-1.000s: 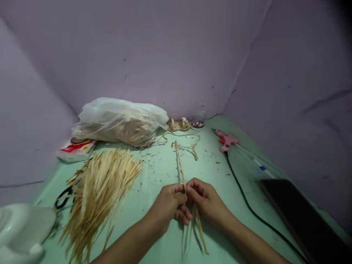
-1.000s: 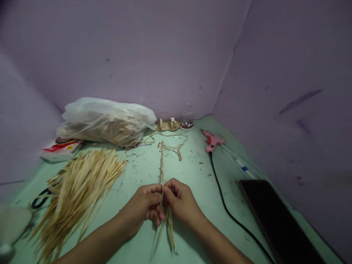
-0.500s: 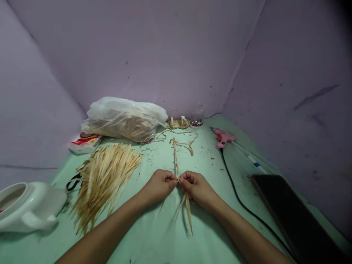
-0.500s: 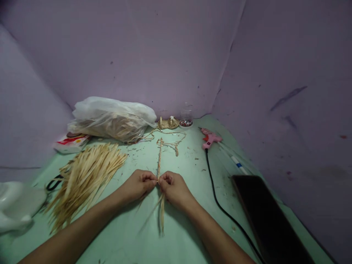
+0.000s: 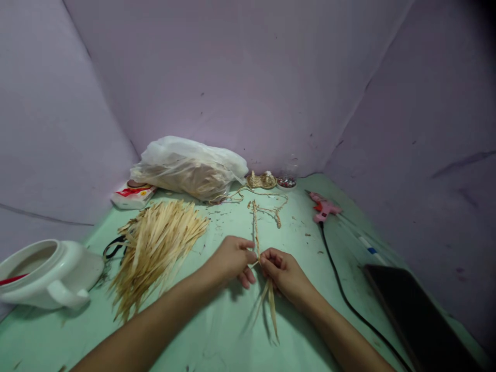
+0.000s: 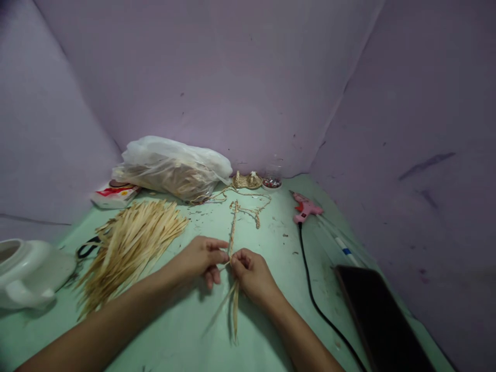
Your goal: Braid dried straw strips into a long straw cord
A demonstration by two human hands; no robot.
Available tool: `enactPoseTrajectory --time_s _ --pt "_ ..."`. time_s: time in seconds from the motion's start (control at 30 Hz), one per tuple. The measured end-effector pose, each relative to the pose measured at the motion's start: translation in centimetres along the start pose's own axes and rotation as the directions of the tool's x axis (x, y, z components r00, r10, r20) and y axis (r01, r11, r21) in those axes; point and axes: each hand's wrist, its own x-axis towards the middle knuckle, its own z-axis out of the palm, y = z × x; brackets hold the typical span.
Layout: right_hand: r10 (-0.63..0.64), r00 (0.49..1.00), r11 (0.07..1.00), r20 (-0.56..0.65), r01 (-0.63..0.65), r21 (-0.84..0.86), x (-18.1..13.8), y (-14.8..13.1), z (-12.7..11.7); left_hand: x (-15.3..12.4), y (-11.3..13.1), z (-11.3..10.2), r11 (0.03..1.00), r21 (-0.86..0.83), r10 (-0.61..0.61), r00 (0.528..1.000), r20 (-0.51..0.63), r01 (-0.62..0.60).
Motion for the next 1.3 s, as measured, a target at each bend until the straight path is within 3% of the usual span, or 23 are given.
enactPoseTrajectory --time_s 0.1,0.27,0.4,0.5,0.63,0.77,0.87,0.97,1.03,1.1,1.2,1.3 --pt "0.010 1.000 1.000 0.021 -0.011 0.029 -0.1 -0.3 0.0 0.9 -1.1 1.4 1.000 -0.018 -0.023 0.995 0.097 0.025" --pt "0.034 0.999 0.999 0.038 -0.033 -0.029 0.1 -0.2 -0.3 1.9 -1.9 0.5 0.985 0.170 -0.023 0.997 0.077 0.010" --pt "-0.117 0.993 0.957 -0.032 0.104 -0.271 -0.1 0.1 -0.6 2.8 -2.6 0.4 0.927 0.326 0.185 0.982 0.026 -0.184" --pt "-0.164 0.983 0.888 -0.078 0.113 -0.445 -0.6 -0.1 -0.9 3.3 -3.1 0.7 0.857 0.442 0.289 0.957 0.016 -0.266" --pt "-0.168 0.978 0.830 -0.126 0.071 -0.553 -1.1 -0.7 -0.9 3.4 -3.1 0.7 0.888 0.417 0.195 0.980 0.044 -0.195" --pt "-0.197 0.963 0.801 -0.181 0.052 -0.596 -1.6 -1.0 -0.4 3.1 -2.8 1.0 0.935 0.325 0.154 0.988 -0.003 -0.145" --pt "-0.295 0.943 0.701 -0.155 0.104 -0.705 -2.3 -1.0 0.2 2.3 -2.3 1.2 0.980 0.169 0.107 0.994 -0.024 -0.102" --pt "-0.399 0.916 0.507 -0.035 0.188 -0.841 -3.0 -0.9 0.8 1.3 -1.7 1.2 0.998 0.033 0.055 0.998 -0.018 -0.054" --pt "-0.424 0.905 0.398 0.029 0.215 -0.892 -3.3 -0.8 1.2 0.7 -1.5 1.2 0.999 -0.018 0.032 0.999 -0.014 -0.033" --pt "-0.420 0.905 0.349 0.064 0.226 -0.909 -3.6 -0.8 1.4 0.5 -1.7 1.2 0.999 -0.020 0.032 0.999 -0.043 -0.033" --pt "-0.410 0.904 0.406 0.119 0.298 -0.864 -3.9 -1.1 1.4 0.6 -2.2 1.1 0.996 0.015 0.084 0.993 -0.080 -0.083" --pt "-0.398 0.917 0.641 0.020 0.294 -0.709 -3.5 -1.7 0.6 0.9 -2.5 1.0 0.991 0.000 0.132 0.989 -0.060 -0.132"
